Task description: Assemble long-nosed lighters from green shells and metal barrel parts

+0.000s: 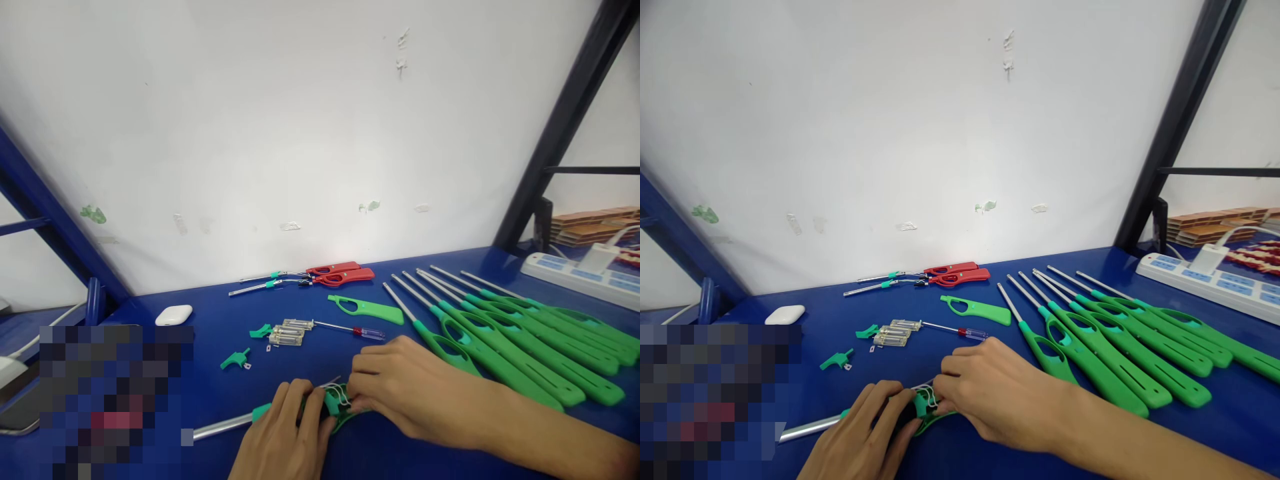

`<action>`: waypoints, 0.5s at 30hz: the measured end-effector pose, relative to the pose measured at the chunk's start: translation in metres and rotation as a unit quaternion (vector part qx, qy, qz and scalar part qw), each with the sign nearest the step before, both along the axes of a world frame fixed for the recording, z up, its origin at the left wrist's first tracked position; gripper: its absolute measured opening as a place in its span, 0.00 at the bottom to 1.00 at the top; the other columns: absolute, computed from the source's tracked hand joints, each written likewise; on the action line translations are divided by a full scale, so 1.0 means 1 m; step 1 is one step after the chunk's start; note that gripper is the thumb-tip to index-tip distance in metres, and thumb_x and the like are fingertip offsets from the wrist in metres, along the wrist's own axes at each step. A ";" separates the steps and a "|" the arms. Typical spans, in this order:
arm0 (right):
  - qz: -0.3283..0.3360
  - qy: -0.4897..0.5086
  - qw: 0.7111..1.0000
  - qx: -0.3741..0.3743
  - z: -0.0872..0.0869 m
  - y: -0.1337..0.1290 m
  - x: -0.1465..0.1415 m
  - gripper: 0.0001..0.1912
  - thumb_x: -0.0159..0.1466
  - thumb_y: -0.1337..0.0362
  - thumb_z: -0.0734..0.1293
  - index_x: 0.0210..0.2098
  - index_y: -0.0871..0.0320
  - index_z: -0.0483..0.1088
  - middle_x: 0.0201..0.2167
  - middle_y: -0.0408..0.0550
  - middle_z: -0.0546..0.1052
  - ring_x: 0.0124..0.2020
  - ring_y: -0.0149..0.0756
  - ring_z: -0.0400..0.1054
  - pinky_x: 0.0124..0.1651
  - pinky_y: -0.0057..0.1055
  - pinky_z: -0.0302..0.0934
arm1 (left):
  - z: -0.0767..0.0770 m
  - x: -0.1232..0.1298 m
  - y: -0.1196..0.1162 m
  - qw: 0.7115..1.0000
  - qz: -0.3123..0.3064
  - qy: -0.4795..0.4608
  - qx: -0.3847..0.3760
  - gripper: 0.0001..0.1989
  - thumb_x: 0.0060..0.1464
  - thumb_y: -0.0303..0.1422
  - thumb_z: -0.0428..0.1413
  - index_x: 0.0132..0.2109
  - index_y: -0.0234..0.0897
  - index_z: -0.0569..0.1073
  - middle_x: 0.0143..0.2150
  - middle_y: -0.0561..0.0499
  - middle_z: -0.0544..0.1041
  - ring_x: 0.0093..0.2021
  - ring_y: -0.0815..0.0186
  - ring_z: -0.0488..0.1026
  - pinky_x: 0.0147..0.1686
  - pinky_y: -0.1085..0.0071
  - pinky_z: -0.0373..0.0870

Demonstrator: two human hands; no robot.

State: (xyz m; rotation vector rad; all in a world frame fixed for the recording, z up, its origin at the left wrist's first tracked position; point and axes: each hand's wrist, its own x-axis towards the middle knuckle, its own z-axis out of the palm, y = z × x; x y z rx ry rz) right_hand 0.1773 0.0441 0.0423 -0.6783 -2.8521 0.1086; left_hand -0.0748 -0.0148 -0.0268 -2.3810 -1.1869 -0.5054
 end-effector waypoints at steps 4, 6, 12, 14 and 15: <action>-0.013 0.000 1.000 -0.011 0.001 -0.003 -0.003 0.10 0.77 0.66 0.65 0.36 0.55 0.69 0.33 0.40 0.76 0.34 0.34 0.72 0.32 0.35 0.51 | -0.001 -0.001 0.000 1.000 0.003 -0.002 0.000 0.13 0.75 0.30 0.45 0.57 0.37 0.73 0.48 0.45 0.81 0.44 0.59 0.85 0.39 0.65 0.86; -0.018 0.002 1.000 -0.013 0.001 -0.004 -0.004 0.10 0.77 0.66 0.65 0.36 0.55 0.68 0.33 0.40 0.76 0.34 0.34 0.72 0.32 0.35 0.51 | -0.001 -0.001 0.000 1.000 0.003 -0.006 -0.004 0.13 0.75 0.30 0.45 0.57 0.37 0.72 0.47 0.45 0.81 0.44 0.59 0.85 0.40 0.66 0.86; -0.012 0.009 1.000 -0.002 -0.003 -0.005 -0.005 0.10 0.77 0.63 0.66 0.37 0.55 0.68 0.33 0.40 0.76 0.35 0.34 0.72 0.33 0.35 0.52 | 0.000 -0.002 -0.001 1.000 0.003 0.003 0.006 0.14 0.76 0.30 0.44 0.58 0.38 0.72 0.48 0.45 0.81 0.45 0.58 0.85 0.40 0.66 0.86; 0.003 0.009 1.000 0.010 -0.005 -0.005 -0.005 0.10 0.77 0.63 0.66 0.37 0.55 0.68 0.33 0.40 0.76 0.34 0.35 0.70 0.33 0.35 0.52 | 0.000 -0.002 -0.003 1.000 0.000 0.002 0.004 0.14 0.76 0.29 0.44 0.58 0.38 0.73 0.47 0.45 0.81 0.44 0.59 0.85 0.39 0.66 0.85; 0.013 0.007 1.000 0.016 -0.006 -0.004 -0.005 0.10 0.77 0.64 0.65 0.37 0.55 0.68 0.33 0.41 0.75 0.34 0.35 0.69 0.32 0.35 0.51 | 0.001 -0.002 -0.004 1.000 -0.003 0.002 0.004 0.14 0.76 0.29 0.44 0.57 0.37 0.73 0.47 0.46 0.81 0.43 0.59 0.85 0.38 0.66 0.85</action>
